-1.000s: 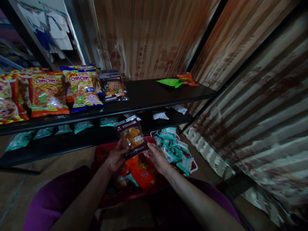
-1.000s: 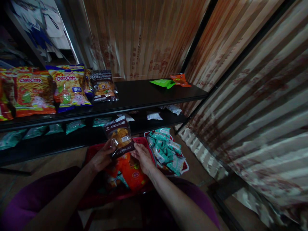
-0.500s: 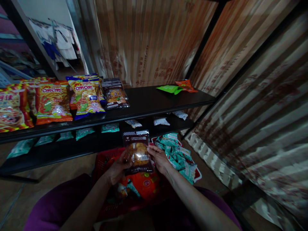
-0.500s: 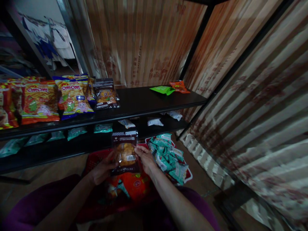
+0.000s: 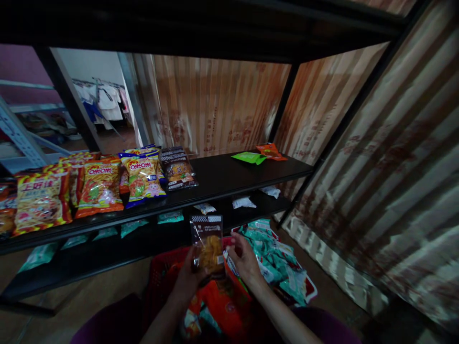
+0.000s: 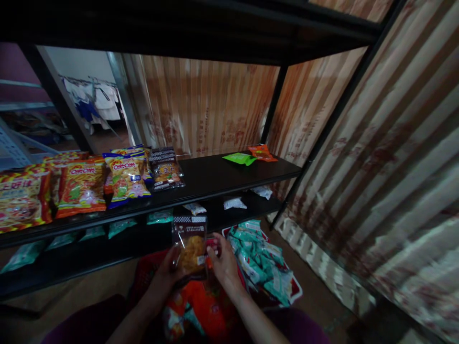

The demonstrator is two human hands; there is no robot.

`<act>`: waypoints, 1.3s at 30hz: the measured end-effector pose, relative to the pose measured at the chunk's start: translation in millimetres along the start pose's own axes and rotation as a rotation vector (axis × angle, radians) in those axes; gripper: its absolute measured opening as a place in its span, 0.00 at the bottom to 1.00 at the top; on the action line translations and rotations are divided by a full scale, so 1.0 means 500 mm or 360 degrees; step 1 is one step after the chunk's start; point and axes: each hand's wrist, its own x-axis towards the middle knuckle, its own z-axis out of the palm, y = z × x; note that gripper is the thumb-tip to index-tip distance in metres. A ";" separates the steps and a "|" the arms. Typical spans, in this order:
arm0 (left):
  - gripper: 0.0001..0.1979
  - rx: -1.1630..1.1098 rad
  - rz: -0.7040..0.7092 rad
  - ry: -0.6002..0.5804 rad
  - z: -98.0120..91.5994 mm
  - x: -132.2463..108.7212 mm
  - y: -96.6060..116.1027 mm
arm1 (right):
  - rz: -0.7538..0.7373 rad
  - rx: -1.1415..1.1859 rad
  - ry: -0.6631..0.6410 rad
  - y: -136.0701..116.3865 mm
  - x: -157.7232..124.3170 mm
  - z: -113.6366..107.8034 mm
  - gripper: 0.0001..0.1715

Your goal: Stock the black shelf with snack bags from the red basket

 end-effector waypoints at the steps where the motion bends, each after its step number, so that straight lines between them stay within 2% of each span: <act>1: 0.44 0.0168 0.0070 0.0086 0.008 -0.002 0.003 | -0.0012 0.0009 -0.0062 -0.014 -0.016 -0.002 0.28; 4: 0.38 0.0686 0.0313 0.0225 0.051 -0.022 0.013 | 0.0173 0.0188 -0.0320 -0.062 -0.078 -0.005 0.31; 6: 0.35 0.1011 0.0485 0.0224 0.089 -0.045 0.021 | 0.0351 0.0336 -0.0383 -0.092 -0.115 -0.006 0.34; 9: 0.34 0.1391 0.0592 0.0157 0.140 -0.083 0.029 | 0.0503 0.0648 -0.0314 -0.132 -0.140 -0.011 0.35; 12: 0.36 0.1451 0.0658 0.0048 0.162 -0.107 0.037 | 0.0576 0.0989 -0.0251 -0.160 -0.126 -0.022 0.33; 14: 0.33 0.1253 0.0746 -0.0024 0.157 -0.111 0.048 | 0.0665 0.1126 -0.0215 -0.169 -0.106 -0.033 0.30; 16: 0.25 0.1005 0.0847 0.0030 0.141 -0.102 0.069 | 0.0767 0.1213 -0.0206 -0.174 -0.086 -0.045 0.27; 19: 0.18 0.0832 0.0951 0.0384 0.105 -0.071 0.111 | 0.0845 0.1328 -0.0316 -0.182 -0.060 -0.062 0.25; 21: 0.22 0.0736 0.0820 0.0514 0.082 -0.048 0.134 | 0.0865 0.1382 -0.0384 -0.191 -0.047 -0.068 0.25; 24: 0.25 0.0402 0.0326 0.0370 0.058 -0.028 0.143 | 0.0880 0.1359 -0.0498 -0.207 -0.030 -0.067 0.26; 27: 0.19 0.0184 0.0095 0.0180 0.049 -0.025 0.130 | 0.0861 0.1259 -0.0570 -0.215 -0.018 -0.055 0.28; 31: 0.13 0.0176 0.0056 0.0093 0.040 -0.020 0.116 | 0.0861 0.1161 -0.0602 -0.214 -0.003 -0.037 0.26; 39: 0.09 0.0011 0.0281 0.0280 0.031 0.028 0.154 | 0.0643 0.1216 -0.0670 -0.227 0.050 -0.026 0.23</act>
